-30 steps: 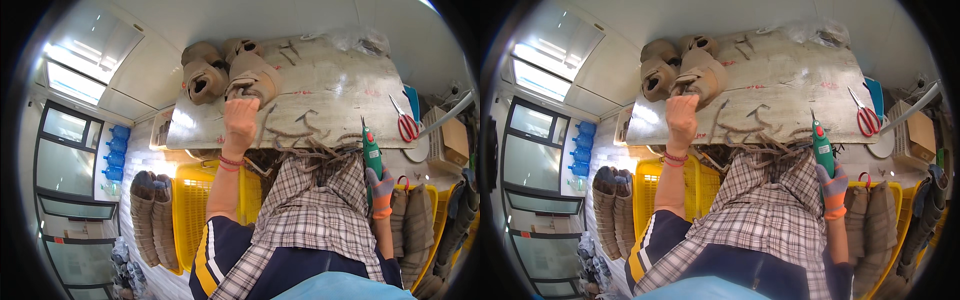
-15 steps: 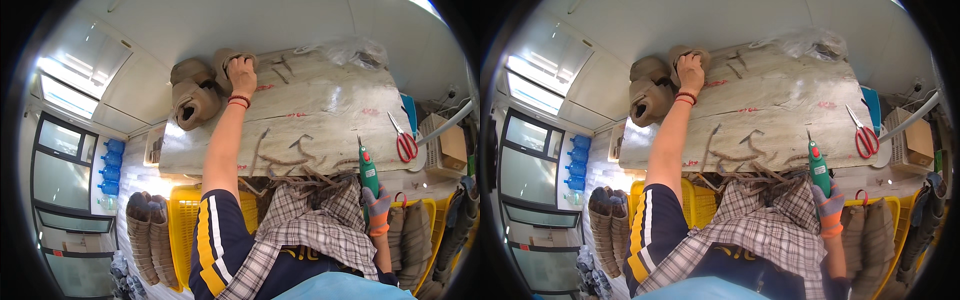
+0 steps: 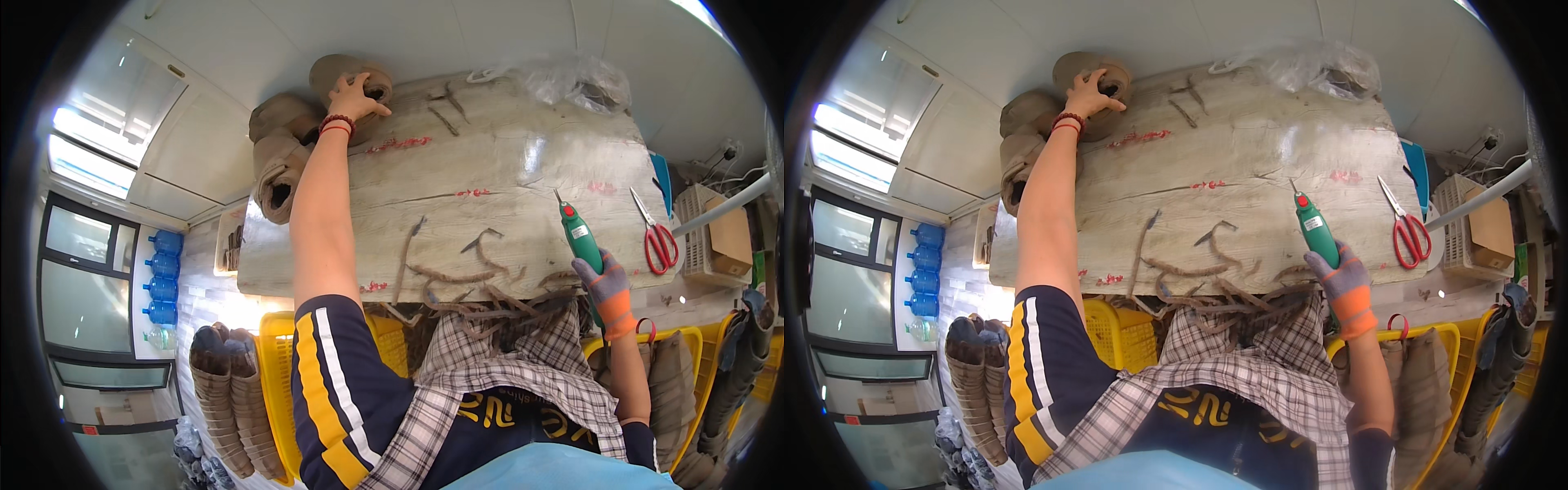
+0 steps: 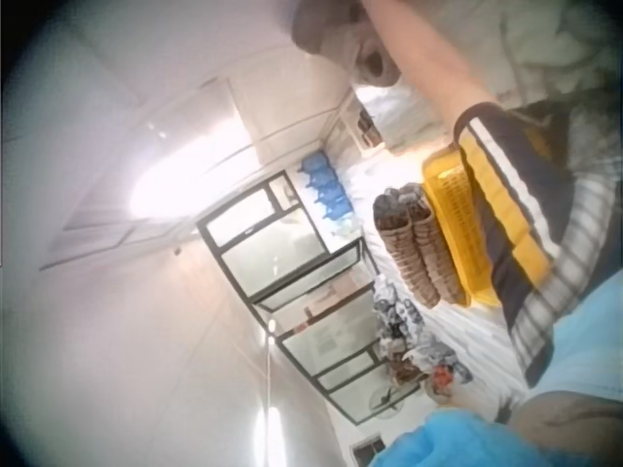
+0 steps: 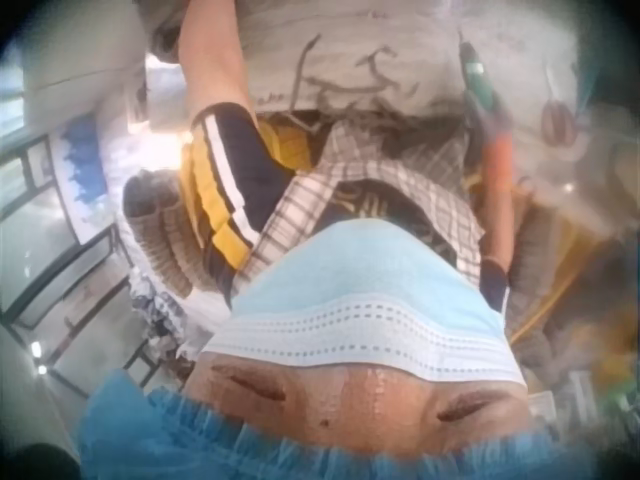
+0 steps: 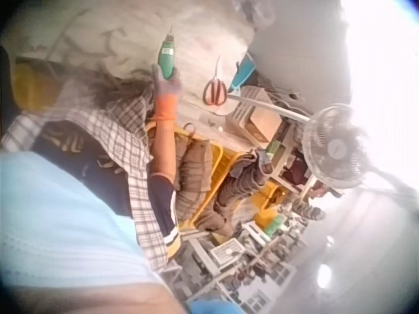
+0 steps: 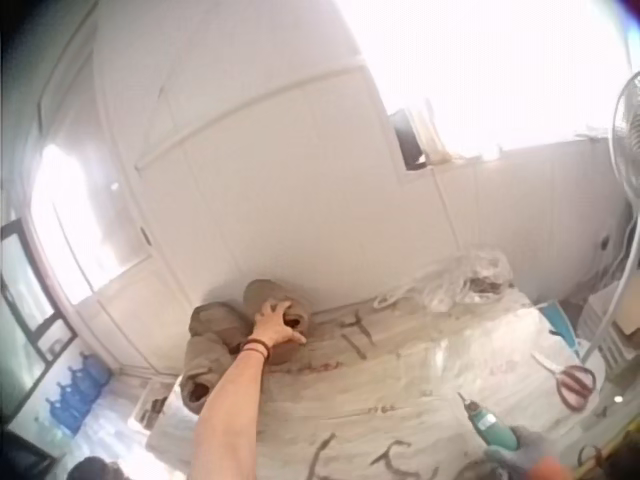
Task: The person uses a green electric trimmer to cut and trim the edges of several brown slipper-like shoes. They pick up each shoe from a yellow basket, trim the edges, and place the finished shoes on a nearby table.
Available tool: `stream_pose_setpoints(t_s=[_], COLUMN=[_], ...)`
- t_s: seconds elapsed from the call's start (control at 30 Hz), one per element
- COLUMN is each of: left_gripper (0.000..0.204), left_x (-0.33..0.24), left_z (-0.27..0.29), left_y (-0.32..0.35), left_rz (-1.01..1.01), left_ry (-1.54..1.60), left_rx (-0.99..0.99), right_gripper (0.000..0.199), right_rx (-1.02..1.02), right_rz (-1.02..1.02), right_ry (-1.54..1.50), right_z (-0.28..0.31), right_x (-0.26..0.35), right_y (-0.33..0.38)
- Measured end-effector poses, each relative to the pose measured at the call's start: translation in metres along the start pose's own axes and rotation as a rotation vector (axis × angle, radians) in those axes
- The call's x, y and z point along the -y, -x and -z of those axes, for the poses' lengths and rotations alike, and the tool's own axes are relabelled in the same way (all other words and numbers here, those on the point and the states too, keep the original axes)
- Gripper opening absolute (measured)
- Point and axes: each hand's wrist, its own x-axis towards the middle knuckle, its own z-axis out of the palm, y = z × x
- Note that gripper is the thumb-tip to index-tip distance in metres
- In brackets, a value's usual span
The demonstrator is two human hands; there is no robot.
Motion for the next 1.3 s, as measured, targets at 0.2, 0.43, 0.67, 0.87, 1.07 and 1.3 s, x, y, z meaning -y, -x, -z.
stream_pose_setpoints(t_s=[0.2, 0.43, 0.67, 0.87, 1.07, 1.3], left_gripper=[0.103, 0.087, 0.069, 0.051, 0.072, 0.084], left_x=[-0.013, 0.008, 0.007, 0.027, 0.002, -0.145], left_z=[-0.023, -0.051, -0.038, -0.119, -0.182, -0.164], left_y=[-0.005, -0.023, 0.015, 0.128, 0.227, 0.353], left_rz=[0.019, -0.070, -0.150, -0.472, -0.658, -1.201], left_ry=[0.087, 0.204, 0.290, 0.568, 0.491, 0.369], left_rx=[-0.221, -0.438, -0.621, -0.354, -0.068, 0.168], right_gripper=[0.064, 0.071, 0.071, 0.066, 0.048, 0.056], right_rx=[-0.120, -0.192, -0.285, -0.577, -0.542, -0.219], right_rz=[0.098, 0.048, 0.260, 0.632, 0.837, 0.262], right_ry=[0.390, 0.744, 0.890, 0.680, 0.419, 0.005], right_z=[-0.002, -0.027, -0.039, -0.009, 0.020, -0.042], right_x=[0.003, 0.000, -0.008, -0.025, -0.080, -0.132], right_y=[-0.047, -0.087, -0.086, -0.024, 0.063, 0.068])
